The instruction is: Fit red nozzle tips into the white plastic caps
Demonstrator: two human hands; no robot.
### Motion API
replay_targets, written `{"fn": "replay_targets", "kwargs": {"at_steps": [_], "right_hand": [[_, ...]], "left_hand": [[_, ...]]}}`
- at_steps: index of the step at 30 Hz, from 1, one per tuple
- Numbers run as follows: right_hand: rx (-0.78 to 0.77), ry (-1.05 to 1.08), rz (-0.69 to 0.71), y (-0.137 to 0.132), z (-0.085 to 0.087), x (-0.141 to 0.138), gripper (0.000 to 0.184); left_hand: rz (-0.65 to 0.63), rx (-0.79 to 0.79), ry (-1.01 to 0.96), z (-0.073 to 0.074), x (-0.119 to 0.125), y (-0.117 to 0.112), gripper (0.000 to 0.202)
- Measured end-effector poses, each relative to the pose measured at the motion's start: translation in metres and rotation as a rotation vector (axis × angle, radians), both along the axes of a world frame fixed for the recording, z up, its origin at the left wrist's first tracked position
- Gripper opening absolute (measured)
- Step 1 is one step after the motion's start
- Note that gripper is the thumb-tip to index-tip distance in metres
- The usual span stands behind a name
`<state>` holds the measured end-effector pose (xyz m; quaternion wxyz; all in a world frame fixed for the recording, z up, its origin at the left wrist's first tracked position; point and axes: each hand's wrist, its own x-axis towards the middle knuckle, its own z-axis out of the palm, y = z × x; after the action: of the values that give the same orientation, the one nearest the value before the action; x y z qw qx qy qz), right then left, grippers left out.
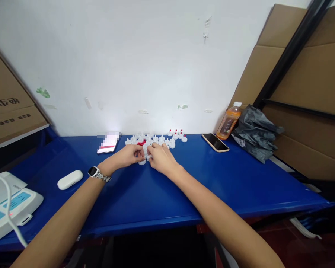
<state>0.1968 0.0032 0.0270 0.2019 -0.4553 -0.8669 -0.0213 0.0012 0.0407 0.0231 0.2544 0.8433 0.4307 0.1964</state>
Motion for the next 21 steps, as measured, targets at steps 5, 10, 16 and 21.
{"fn": "replay_targets", "kwargs": {"at_steps": [5, 10, 16, 21], "right_hand": [[0.074, -0.118, -0.03, -0.01, -0.007, -0.016, 0.019], [0.085, -0.151, -0.037, -0.021, -0.006, -0.019, 0.02], [0.061, -0.101, -0.02, -0.022, -0.005, -0.008, 0.014], [0.011, -0.001, -0.038, -0.009, -0.004, 0.0, 0.013]], "left_hand": [[0.01, 0.026, 0.02, -0.002, -0.005, 0.003, 0.009], [0.017, 0.051, 0.019, -0.002, -0.004, 0.001, 0.012], [-0.012, -0.002, 0.004, -0.001, 0.0, -0.002, 0.008], [0.008, 0.035, -0.007, -0.002, 0.001, -0.001, 0.012]]}}
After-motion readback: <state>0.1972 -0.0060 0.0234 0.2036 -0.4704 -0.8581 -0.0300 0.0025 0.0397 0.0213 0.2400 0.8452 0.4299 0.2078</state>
